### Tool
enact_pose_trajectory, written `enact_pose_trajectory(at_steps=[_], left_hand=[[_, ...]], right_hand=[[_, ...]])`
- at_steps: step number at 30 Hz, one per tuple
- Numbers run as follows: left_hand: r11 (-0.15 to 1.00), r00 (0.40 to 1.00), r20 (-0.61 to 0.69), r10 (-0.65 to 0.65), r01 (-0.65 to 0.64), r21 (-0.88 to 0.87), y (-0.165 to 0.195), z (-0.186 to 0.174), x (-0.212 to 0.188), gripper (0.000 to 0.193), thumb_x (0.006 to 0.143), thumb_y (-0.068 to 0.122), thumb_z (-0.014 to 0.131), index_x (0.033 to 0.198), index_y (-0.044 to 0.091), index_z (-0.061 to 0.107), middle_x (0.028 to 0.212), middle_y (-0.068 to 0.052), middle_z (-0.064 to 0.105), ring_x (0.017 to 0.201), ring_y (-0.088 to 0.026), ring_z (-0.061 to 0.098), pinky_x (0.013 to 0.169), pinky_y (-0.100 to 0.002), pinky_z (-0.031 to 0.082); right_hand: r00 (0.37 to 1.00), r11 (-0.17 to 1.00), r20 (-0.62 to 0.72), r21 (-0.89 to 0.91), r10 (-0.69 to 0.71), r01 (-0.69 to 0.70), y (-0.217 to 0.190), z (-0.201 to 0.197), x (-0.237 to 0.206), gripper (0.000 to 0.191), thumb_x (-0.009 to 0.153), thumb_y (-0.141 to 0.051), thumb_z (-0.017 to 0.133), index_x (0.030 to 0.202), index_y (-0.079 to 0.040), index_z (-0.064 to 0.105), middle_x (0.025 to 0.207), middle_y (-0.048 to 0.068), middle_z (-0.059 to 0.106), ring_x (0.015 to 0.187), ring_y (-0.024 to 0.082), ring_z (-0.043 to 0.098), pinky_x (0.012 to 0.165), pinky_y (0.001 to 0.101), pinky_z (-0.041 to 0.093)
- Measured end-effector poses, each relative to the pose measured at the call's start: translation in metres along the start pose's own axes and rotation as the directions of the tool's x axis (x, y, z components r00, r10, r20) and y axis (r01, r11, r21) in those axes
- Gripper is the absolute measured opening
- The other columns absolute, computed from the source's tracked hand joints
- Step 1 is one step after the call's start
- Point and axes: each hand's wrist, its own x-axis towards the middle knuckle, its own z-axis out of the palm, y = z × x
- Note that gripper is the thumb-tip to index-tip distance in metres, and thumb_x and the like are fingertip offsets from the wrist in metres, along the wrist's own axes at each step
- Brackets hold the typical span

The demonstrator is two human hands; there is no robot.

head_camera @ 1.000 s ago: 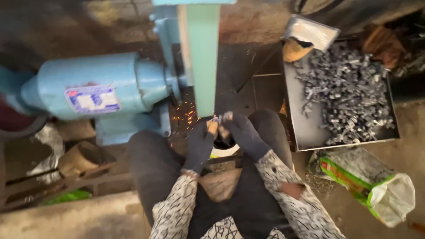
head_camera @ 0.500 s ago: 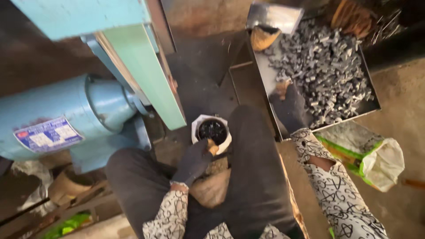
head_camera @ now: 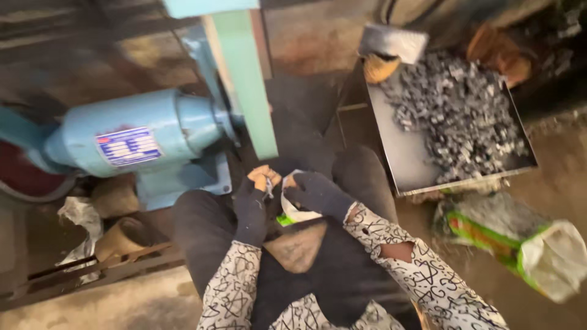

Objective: The person sits on the floor at a belt grinder and holds small metal castings against the moving belt, producing sparks as edges are ground. They rotate each part to grind different sides, then place the finished part into a metal tray filled with similar ground parts and pick up the next one.

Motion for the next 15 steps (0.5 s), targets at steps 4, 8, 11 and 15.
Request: enact_pose_trajectory(at_steps=[4,8,11,15], left_hand=[[0.991,0.989,-0.064,-0.134,0.136,0.02,0.014,0.007,-0.004,0.027,0.102,0.018,0.061,0.121,0.0,0.065,0.105,-0.011,0.072,0.086,-0.017,0.063,0.073,-0.033,0.052],[0.963,0.969,-0.129,-0.211,0.229,0.141,0.013,0.007,-0.004,0.027,0.102,0.018,0.06,0.123,0.0,0.065,0.102,-0.009,0.072,0.077,-0.015,0.06,0.063,-0.032,0.046],[0.957,0.991,-0.128,0.035,0.003,0.291,0.004,0.005,0.002,0.027,0.104,0.017,0.06,0.123,-0.001,0.065,0.11,-0.008,0.071,0.091,-0.012,0.064,0.079,-0.028,0.051],[0.967,0.998,-0.038,-0.04,0.049,0.251,0.002,0.002,0.009,0.027,0.105,0.017,0.06,0.122,-0.003,0.068,0.1,-0.007,0.07,0.084,-0.01,0.062,0.077,-0.026,0.051]], right_hand=[[0.829,0.83,-0.057,-0.064,-0.557,0.554,0.005,0.031,0.013,0.034,0.098,-0.034,0.071,0.105,-0.001,0.071,0.093,0.014,0.068,0.084,0.031,0.066,0.074,0.0397,0.052],[0.989,0.778,0.104,0.61,0.108,-0.149,0.002,0.067,0.009,0.022,0.098,-0.024,0.066,0.09,-0.004,0.068,0.077,0.002,0.068,0.07,0.012,0.064,0.064,0.0286,0.051],[0.97,0.701,0.175,0.67,0.167,-0.242,0.0,0.067,0.013,0.022,0.099,-0.017,0.066,0.086,0.001,0.065,0.071,0.003,0.063,0.062,0.009,0.059,0.056,0.0277,0.047],[0.966,0.685,0.089,0.689,0.244,-0.236,0.0,0.05,0.031,0.017,0.099,-0.017,0.063,0.095,-0.001,0.067,0.074,0.0,0.065,0.065,0.006,0.056,0.058,0.0256,0.045]])
